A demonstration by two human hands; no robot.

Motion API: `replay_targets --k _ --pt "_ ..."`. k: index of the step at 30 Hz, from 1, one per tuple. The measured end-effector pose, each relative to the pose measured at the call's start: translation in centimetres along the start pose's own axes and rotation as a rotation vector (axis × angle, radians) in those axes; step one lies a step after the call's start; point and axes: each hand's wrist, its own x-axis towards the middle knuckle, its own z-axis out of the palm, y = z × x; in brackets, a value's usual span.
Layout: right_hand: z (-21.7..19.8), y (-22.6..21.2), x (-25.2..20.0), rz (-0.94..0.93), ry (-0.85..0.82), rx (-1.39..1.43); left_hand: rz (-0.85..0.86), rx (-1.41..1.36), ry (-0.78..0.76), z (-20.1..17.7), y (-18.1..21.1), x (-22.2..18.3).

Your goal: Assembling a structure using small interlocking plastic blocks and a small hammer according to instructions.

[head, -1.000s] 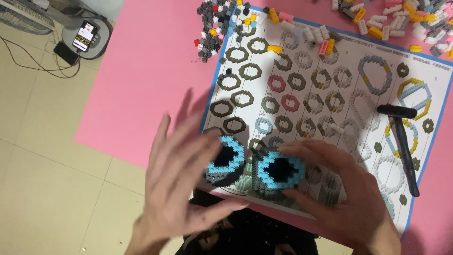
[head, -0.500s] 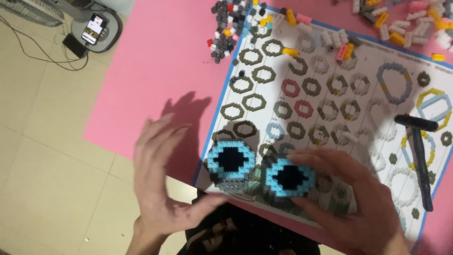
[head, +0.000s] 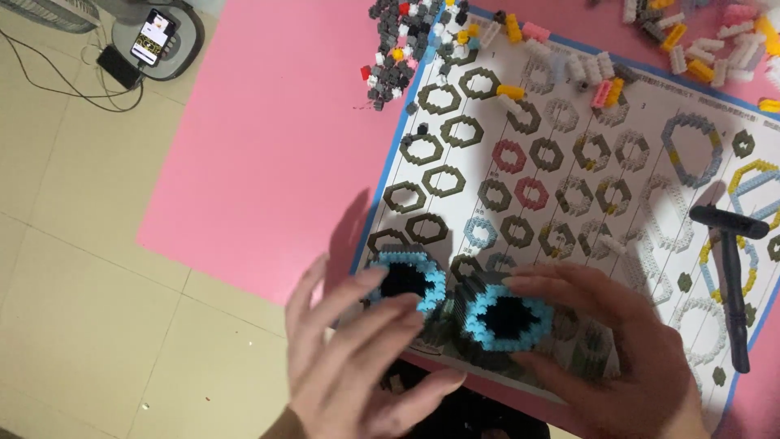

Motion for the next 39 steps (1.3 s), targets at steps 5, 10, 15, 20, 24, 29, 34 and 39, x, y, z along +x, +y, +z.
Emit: replay_targets --k 5,10,15,20,24,29,34,39 --pt "-0.1 0.6 0.2 -0.074 -0.029 0.016 -0.096 0.217 0.113 2.0 3.1 0.0" --pt "-0.1 1.3 0.2 -0.128 -0.057 0.061 -0.016 0.244 0.109 2.7 3.3 1.5" --pt "-0.2 1.9 0.3 -0.136 -0.068 0.032 -0.034 0.124 0.05 2.3 3.4 2.1" --pt "-0.2 0.7 0.8 -0.064 -0.084 0.102 -0.089 0.108 -0.079 1.7 3.5 2.6" --pt "0.1 1.5 0.6 -0.082 -0.074 0.149 -0.087 0.101 -0.065 1.8 3.7 2.8" --pt "0.5 1.4 0.3 -0.005 -0.038 0.13 -0.003 0.167 0.01 2.4 3.8 2.8" --pt "1.3 0.1 -0.8 0.047 0.045 0.228 0.006 0.187 0.052 3.0 3.8 2.8" --pt "2.9 -0.3 -1.9 0.068 0.163 0.174 -0.046 0.158 0.007 3.0 4.9 2.6"
